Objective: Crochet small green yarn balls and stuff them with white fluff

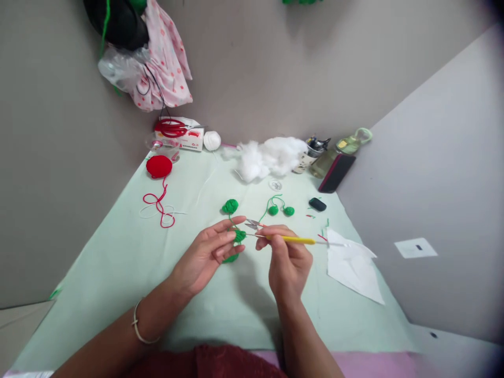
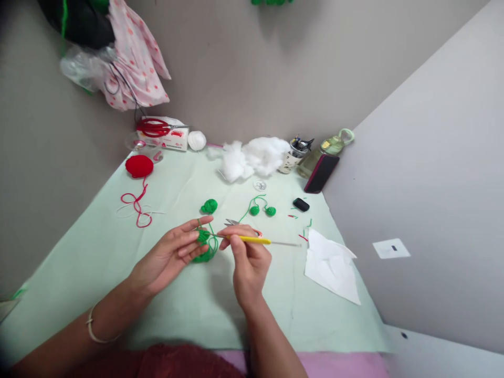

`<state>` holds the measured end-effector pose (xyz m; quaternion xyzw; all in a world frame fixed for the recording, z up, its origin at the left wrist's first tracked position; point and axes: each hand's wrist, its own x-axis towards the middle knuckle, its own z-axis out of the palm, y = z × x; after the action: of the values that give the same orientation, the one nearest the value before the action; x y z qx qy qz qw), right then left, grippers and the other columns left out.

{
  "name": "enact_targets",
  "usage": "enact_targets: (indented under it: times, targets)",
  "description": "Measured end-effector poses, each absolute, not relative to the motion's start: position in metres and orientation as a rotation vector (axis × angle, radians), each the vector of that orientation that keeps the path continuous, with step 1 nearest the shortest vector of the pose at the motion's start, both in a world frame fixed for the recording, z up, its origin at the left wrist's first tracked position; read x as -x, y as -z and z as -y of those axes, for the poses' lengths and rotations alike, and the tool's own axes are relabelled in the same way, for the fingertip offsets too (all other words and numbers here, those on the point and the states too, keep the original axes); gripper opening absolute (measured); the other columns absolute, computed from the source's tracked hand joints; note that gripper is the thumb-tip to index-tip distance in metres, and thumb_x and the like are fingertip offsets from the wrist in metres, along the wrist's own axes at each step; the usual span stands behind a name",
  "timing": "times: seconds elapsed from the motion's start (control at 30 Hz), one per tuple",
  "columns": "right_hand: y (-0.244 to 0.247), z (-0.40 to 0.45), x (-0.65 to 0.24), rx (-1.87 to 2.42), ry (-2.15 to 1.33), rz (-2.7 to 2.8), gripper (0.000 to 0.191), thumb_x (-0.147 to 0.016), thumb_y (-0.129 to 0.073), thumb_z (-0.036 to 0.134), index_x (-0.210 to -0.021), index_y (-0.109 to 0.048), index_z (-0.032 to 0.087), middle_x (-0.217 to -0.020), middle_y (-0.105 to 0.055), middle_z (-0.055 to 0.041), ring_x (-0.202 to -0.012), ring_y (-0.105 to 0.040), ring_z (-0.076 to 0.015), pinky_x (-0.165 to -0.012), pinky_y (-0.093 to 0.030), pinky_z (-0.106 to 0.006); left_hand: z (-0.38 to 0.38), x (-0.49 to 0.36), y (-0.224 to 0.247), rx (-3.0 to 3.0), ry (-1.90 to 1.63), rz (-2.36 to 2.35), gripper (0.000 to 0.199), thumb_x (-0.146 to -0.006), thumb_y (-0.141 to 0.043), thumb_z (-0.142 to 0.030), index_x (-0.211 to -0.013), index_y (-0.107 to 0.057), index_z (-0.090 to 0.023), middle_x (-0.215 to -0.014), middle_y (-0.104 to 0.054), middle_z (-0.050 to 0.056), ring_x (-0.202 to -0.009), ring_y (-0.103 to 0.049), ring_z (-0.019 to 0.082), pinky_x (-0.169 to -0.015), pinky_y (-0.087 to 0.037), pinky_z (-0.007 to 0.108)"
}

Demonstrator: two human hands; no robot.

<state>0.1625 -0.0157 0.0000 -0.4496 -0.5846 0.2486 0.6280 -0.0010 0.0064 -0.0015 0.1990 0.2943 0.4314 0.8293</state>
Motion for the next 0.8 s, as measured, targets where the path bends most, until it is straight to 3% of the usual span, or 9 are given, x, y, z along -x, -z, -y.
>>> enact_targets:
  times: [0.1,0.2,0.3,0.37,0.47,0.53,0.67,0.8]
  targets:
    - [-0.001,0.013,-0.160,1.064,-0.688,1.336,0.020,-0.100,-0.058,0.024,-0.094,-0.076,0.022,-0.084,-0.074,-0.0043,-0.070,-0.066,-0.0170,-0.067,-0.056,-0.034,-0.004,0.000,0.002,-0.536,-0.929,-0.647,0.036,-0.085,-0.078,-0.026,-0.121,-0.076,-0.023,-0.064,-0.051,-0.006,-0.059,-0.041,0.006,-0.090,-0.050,0.030]
    - [0.003,0.014,-0.154,1.111,-0.530,1.491,0.019,-0.099,-0.058,0.019,-0.100,-0.076,0.023,-0.089,-0.076,-0.0052,-0.073,-0.069,-0.0177,-0.070,-0.059,-0.035,-0.001,-0.004,0.002,-0.627,-0.992,-0.747,0.042,-0.081,-0.082,-0.027,-0.123,-0.075,-0.025,-0.083,-0.063,-0.001,-0.069,-0.049,0.008,-0.071,-0.044,0.022]
    - [0.010,0.018,-0.151,1.041,-0.173,1.710,0.029,-0.095,-0.061,0.009,-0.114,-0.075,0.026,-0.099,-0.077,-0.0081,-0.087,-0.072,-0.0205,-0.075,-0.061,-0.036,-0.001,-0.005,0.003,-0.565,-1.014,-0.755,0.044,-0.080,-0.084,-0.026,-0.123,-0.075,-0.023,-0.076,-0.060,-0.003,-0.061,-0.042,0.005,-0.060,-0.037,0.018]
    - [0.012,0.019,-0.153,0.986,-0.055,1.763,0.035,-0.093,-0.063,0.007,-0.119,-0.074,0.027,-0.105,-0.077,-0.0098,-0.091,-0.072,-0.0211,-0.075,-0.060,-0.036,-0.004,-0.004,0.003,-0.461,-0.964,-0.685,0.039,-0.080,-0.083,-0.026,-0.118,-0.078,-0.018,-0.064,-0.051,-0.006,-0.054,-0.035,0.004,-0.065,-0.043,0.019]
    - [0.009,0.016,-0.159,1.056,-0.289,1.564,0.023,-0.097,-0.059,0.013,-0.109,-0.075,0.025,-0.088,-0.076,-0.0056,-0.083,-0.071,-0.0203,-0.078,-0.059,-0.039,-0.007,-0.001,0.004,-0.353,-0.914,-0.606,0.032,-0.082,-0.081,-0.024,-0.112,-0.080,-0.013,-0.054,-0.037,-0.010,-0.050,-0.033,0.004,-0.085,-0.052,0.026]
    - [0.004,0.014,-0.161,1.092,-0.534,1.376,0.019,-0.100,-0.057,0.020,-0.099,-0.075,0.023,-0.076,-0.072,-0.0028,-0.071,-0.068,-0.0187,-0.075,-0.059,-0.040,-0.008,0.000,0.005,-0.372,-0.939,-0.618,0.033,-0.082,-0.080,-0.021,-0.115,-0.079,-0.016,-0.057,-0.043,-0.009,-0.053,-0.042,0.005,-0.089,-0.052,0.028]
    - [-0.002,0.011,-0.158,1.064,-0.761,1.336,0.017,-0.097,-0.063,0.028,-0.091,-0.077,0.021,-0.084,-0.074,-0.0051,-0.066,-0.063,-0.0157,-0.063,-0.056,-0.033,-0.005,-0.002,0.005,-0.572,-0.982,-0.739,0.042,-0.080,-0.082,-0.023,-0.122,-0.075,-0.023,-0.084,-0.068,0.001,-0.072,-0.058,0.011,-0.077,-0.048,0.026]
    - [0.001,0.011,-0.159,1.080,-0.823,1.239,0.016,-0.097,-0.063,0.028,-0.094,-0.077,0.022,-0.085,-0.074,-0.0037,-0.065,-0.063,-0.0133,-0.063,-0.056,-0.030,-0.003,-0.003,0.003,-0.707,-0.981,-0.789,0.039,-0.083,-0.079,-0.028,-0.122,-0.076,-0.022,-0.093,-0.071,0.004,-0.077,-0.060,0.013,-0.074,-0.044,0.027]
